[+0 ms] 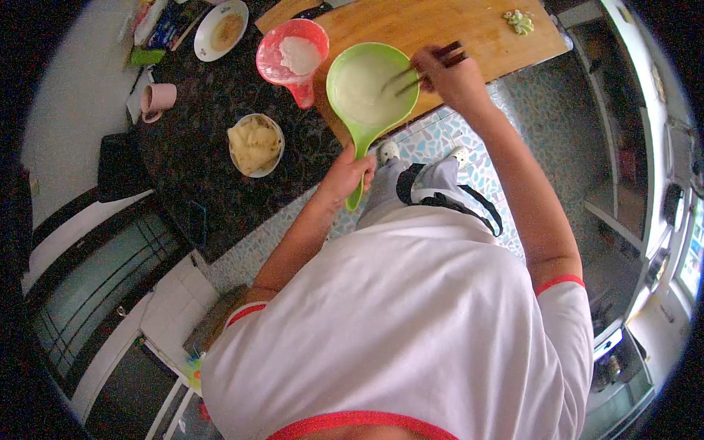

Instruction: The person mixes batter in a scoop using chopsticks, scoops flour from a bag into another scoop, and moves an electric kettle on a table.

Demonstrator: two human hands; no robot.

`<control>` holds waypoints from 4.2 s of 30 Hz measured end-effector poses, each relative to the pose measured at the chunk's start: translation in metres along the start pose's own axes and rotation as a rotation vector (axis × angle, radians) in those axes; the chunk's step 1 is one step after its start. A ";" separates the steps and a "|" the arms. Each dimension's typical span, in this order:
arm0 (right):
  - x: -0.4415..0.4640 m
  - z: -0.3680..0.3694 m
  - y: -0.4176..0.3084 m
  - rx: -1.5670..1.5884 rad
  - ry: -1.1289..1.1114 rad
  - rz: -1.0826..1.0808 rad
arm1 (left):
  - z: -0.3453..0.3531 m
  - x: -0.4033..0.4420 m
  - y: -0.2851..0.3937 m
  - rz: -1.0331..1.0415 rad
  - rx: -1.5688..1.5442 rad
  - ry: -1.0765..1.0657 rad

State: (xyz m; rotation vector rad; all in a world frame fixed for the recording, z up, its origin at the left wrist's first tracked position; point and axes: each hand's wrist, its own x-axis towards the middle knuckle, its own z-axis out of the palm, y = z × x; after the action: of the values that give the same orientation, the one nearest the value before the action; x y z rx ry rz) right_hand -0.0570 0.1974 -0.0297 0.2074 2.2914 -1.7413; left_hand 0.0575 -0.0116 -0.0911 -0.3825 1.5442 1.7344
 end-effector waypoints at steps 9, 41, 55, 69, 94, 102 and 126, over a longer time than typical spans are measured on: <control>0.004 -0.009 0.012 -0.003 0.050 -0.001 | 0.002 -0.005 0.005 0.037 -0.005 -0.002; -0.009 0.001 0.012 0.018 -0.047 0.021 | 0.002 -0.005 0.005 0.002 -0.039 -0.002; -0.007 0.033 0.016 0.028 -0.069 -0.187 | 0.003 -0.004 0.006 0.013 -0.038 -0.010; 0.014 0.051 -0.002 -0.020 0.025 -0.081 | 0.003 -0.005 0.008 0.019 -0.066 -0.013; -0.015 0.014 0.007 0.015 -0.108 -0.059 | 0.001 0.000 0.001 0.027 -0.014 0.004; -0.025 0.023 0.005 0.017 -0.233 -0.128 | 0.002 -0.002 0.003 0.041 -0.024 -0.011; -0.012 0.023 0.016 0.119 -0.080 -0.253 | 0.002 0.001 -0.002 0.065 0.014 -0.012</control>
State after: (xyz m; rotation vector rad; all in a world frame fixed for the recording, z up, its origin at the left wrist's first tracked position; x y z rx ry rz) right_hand -0.0384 0.1805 -0.0462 -0.1351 2.2386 -1.9696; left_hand 0.0588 -0.0098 -0.0926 -0.3174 1.5754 1.7711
